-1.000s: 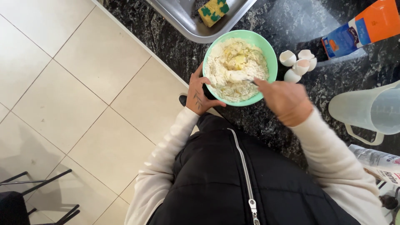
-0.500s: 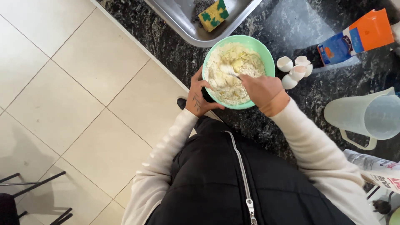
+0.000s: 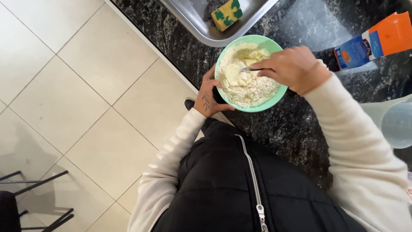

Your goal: Mixing flour and eggs in a bowl using a spoon to prepare dough.

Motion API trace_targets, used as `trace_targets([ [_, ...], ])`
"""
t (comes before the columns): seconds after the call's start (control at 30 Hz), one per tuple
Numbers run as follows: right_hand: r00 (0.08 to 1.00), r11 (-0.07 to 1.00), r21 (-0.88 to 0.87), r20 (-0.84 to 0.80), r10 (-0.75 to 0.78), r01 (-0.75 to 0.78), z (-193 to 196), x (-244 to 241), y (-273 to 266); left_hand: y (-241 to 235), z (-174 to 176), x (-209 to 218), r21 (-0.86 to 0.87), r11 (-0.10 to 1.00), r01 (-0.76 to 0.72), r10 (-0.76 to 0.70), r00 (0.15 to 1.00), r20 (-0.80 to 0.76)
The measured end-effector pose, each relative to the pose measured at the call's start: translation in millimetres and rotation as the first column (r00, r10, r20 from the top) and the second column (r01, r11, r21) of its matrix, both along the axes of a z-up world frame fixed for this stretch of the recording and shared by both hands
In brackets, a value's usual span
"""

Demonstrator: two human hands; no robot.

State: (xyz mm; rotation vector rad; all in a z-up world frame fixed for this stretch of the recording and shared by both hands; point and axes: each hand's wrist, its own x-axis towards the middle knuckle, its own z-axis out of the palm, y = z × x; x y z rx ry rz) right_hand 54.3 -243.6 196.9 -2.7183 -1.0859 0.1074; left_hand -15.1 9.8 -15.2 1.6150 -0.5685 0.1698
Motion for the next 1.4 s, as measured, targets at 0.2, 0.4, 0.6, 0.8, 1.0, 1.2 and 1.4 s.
trace_targets([
  [0.2, 0.991, 0.926, -0.357, -0.082, 0.102, -0.125, -13.6, 50.2, 26.6, 16.8, 23.6, 9.6, 0.097, 0.992, 0.077, -0.068, 0.993, -0.096],
  [0.4, 0.942, 0.825, -0.525, 0.116, 0.314, -0.210, -36.1, 85.2, 8.0, 30.5, 49.8, 21.6, 0.071, 0.980, 0.187, -0.164, 0.954, -0.252],
  [0.6, 0.981, 0.751, -0.648, 0.033, 0.193, -0.126, -43.5, 75.2, -22.9, 31.0, 44.1, 25.0, 0.124, 0.978, 0.165, -0.132, 0.962, -0.240],
  [0.8, 0.978, 0.726, -0.682, -0.198, -0.069, -0.087, -58.6, 22.5, -47.2, 28.8, 24.4, 26.9, 0.142, 0.979, 0.144, -0.118, 0.977, -0.177],
  [1.0, 0.945, 0.940, -0.274, -0.194, -0.263, 0.205, -56.4, -48.0, -18.8, 21.9, 26.8, 18.7, 0.066, 0.989, 0.134, -0.118, 0.973, -0.200],
  [1.2, 0.963, 0.923, -0.278, 0.055, -0.262, 0.267, -50.6, -86.6, 7.2, 18.4, 27.6, 16.7, 0.067, 0.992, 0.108, -0.095, 0.979, -0.178],
  [1.4, 0.979, 0.946, -0.255, 0.104, -0.177, 0.198, -70.9, -102.8, -11.0, 3.2, 5.1, 1.8, 0.125, 0.990, -0.067, 0.083, 0.989, -0.120],
])
